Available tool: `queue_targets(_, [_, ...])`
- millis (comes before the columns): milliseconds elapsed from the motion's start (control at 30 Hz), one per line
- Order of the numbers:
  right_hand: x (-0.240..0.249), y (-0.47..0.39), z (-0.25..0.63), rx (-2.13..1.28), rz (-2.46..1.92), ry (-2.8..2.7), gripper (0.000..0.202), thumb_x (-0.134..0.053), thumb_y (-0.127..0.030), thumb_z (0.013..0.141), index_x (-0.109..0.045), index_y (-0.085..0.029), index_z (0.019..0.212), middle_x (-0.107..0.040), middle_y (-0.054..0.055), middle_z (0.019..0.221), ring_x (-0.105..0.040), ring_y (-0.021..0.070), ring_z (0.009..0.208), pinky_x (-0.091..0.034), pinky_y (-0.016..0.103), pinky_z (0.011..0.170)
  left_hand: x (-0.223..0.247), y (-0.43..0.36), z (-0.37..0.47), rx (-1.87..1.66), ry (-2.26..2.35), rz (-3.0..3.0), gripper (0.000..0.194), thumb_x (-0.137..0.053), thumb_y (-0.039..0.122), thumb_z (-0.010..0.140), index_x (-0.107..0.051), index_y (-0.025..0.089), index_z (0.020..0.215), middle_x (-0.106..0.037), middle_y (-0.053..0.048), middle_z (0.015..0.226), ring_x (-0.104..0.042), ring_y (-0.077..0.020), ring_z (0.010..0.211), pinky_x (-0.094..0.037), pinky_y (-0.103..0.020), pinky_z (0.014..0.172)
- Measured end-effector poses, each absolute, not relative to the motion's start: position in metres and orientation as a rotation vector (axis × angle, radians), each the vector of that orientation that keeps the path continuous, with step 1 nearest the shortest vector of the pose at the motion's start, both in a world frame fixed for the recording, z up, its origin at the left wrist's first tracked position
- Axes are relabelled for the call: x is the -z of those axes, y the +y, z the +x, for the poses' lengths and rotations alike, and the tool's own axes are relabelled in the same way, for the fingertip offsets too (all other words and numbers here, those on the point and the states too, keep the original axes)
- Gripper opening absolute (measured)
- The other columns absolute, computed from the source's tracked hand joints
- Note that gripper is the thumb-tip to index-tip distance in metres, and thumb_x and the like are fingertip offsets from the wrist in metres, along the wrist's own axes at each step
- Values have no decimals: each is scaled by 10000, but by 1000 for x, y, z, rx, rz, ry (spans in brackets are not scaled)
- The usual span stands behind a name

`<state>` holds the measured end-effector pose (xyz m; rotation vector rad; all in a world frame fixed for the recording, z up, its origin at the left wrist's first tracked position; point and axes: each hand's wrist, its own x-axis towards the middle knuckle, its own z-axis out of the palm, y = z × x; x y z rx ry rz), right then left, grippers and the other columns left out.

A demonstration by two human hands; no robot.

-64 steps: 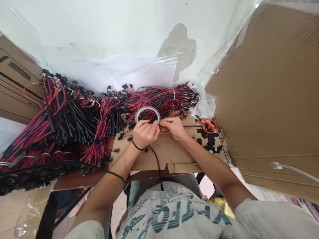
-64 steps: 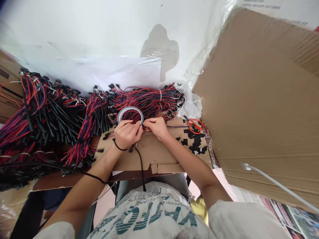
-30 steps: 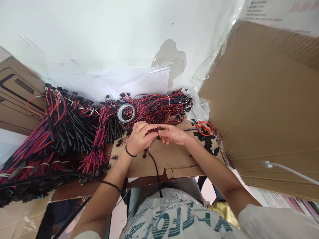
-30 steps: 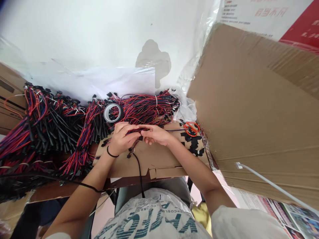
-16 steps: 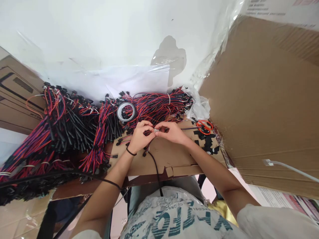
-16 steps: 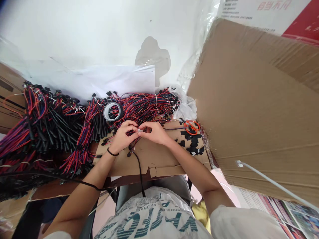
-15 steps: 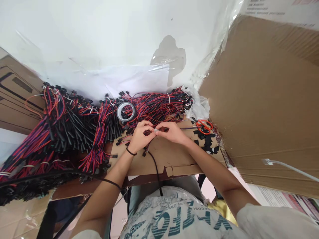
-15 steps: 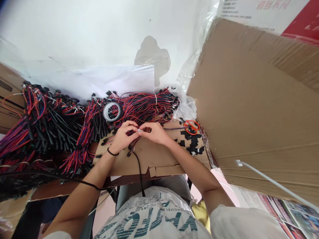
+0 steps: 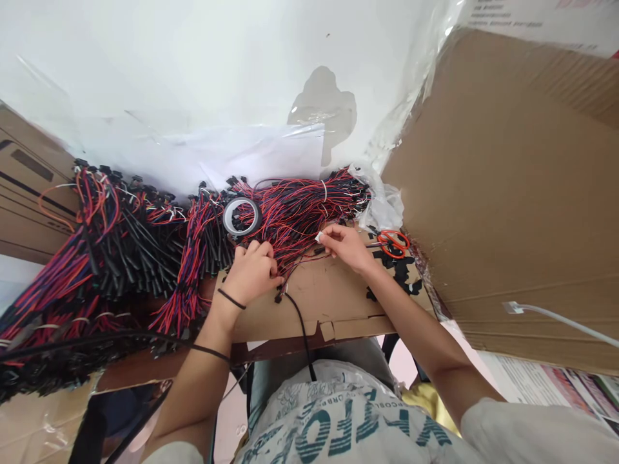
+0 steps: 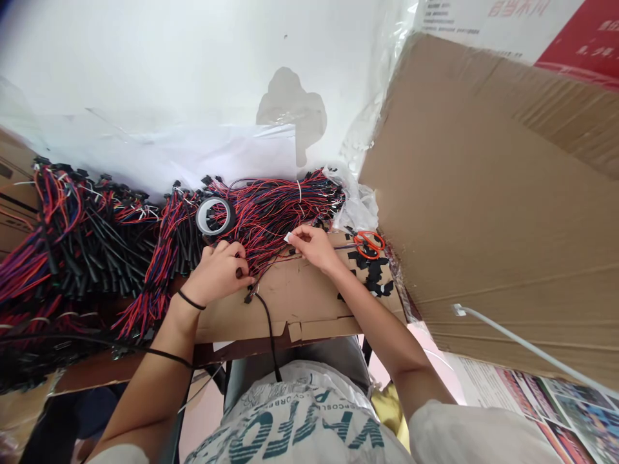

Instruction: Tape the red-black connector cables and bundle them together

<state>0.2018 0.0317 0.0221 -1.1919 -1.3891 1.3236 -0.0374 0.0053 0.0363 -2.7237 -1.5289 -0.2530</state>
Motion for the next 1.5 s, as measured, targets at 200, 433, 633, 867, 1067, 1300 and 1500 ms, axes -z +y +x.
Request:
queue_targets(200, [-21, 28, 203, -1368, -1167, -1382, 319, -677, -468, 694, -572, -168, 725, -557, -33, 595, -453, 65, 480, -343, 195, 429, -30, -4, -28, 239, -1461, -2717, 204, -651, 142, 660, -595, 185, 469, -585, -84, 820, -461, -254, 836, -359, -401, 691])
queue_targets(433, [-29, 13, 209, -1591, -1062, -1592, 355, -660, -498, 742, -598, -149, 752, -586, -11, 653, -498, 67, 529, -378, 176, 443, -34, 5, -33, 344, -1518, -2823, 171, -546, 152, 712, -610, 177, 556, -589, -74, 817, -506, -208, 805, -440, -356, 736])
queue_targets(633, [-17, -5, 187, -1940, -989, -1830, 447, -598, -570, 784, -654, -127, 794, -613, 22, 710, -538, 88, 603, -407, 173, 450, -52, 7, -31, 350, -1877, -3011, 206, -437, 231, 820, -596, 176, 701, -630, -31, 695, -572, -147, 643, -444, -265, 671])
queue_targets(867, [-6, -9, 165, -2014, -881, -1192, 366, -742, -482, 695, -663, -163, 856, -613, 5, 811, -559, 79, 691, -435, 152, 503, -59, 2, -28, 695, -2180, -3269, 176, -449, 365, 851, -483, 195, 819, -669, -1, 675, -616, -130, 564, -443, -233, 548])
queue_targets(1067, [-9, -5, 155, -2107, -609, -653, 193, -711, -329, 779, -619, -175, 848, -630, -4, 820, -574, 60, 670, -442, 122, 503, -45, 7, -23, 1028, -2472, -3372, 289, -594, 366, 780, -353, 209, 812, -676, 1, 678, -643, -136, 532, -408, -192, 447])
queue_targets(1300, [-10, -1, 153, -2158, -545, -533, 148, -672, -279, 802, -569, -172, 797, -543, -29, 746, -527, 52, 593, -371, 100, 405, -40, 12, -22, 1077, -2468, -3558, 362, -663, 365, 755, -340, 207, 797, -663, 16, 655, -613, -103, 487, -400, -174, 437])
queue_targets(1500, [-18, 9, 173, -2147, -554, -599, 187, -692, -240, 767, -530, -159, 717, -419, -55, 657, -375, 28, 504, -320, 98, 393, -38, 15, -23, 795, -2455, -3760, 367, -707, 344, 730, -460, 173, 942, -666, 22, 628, -621, -116, 510, -430, -196, 476])
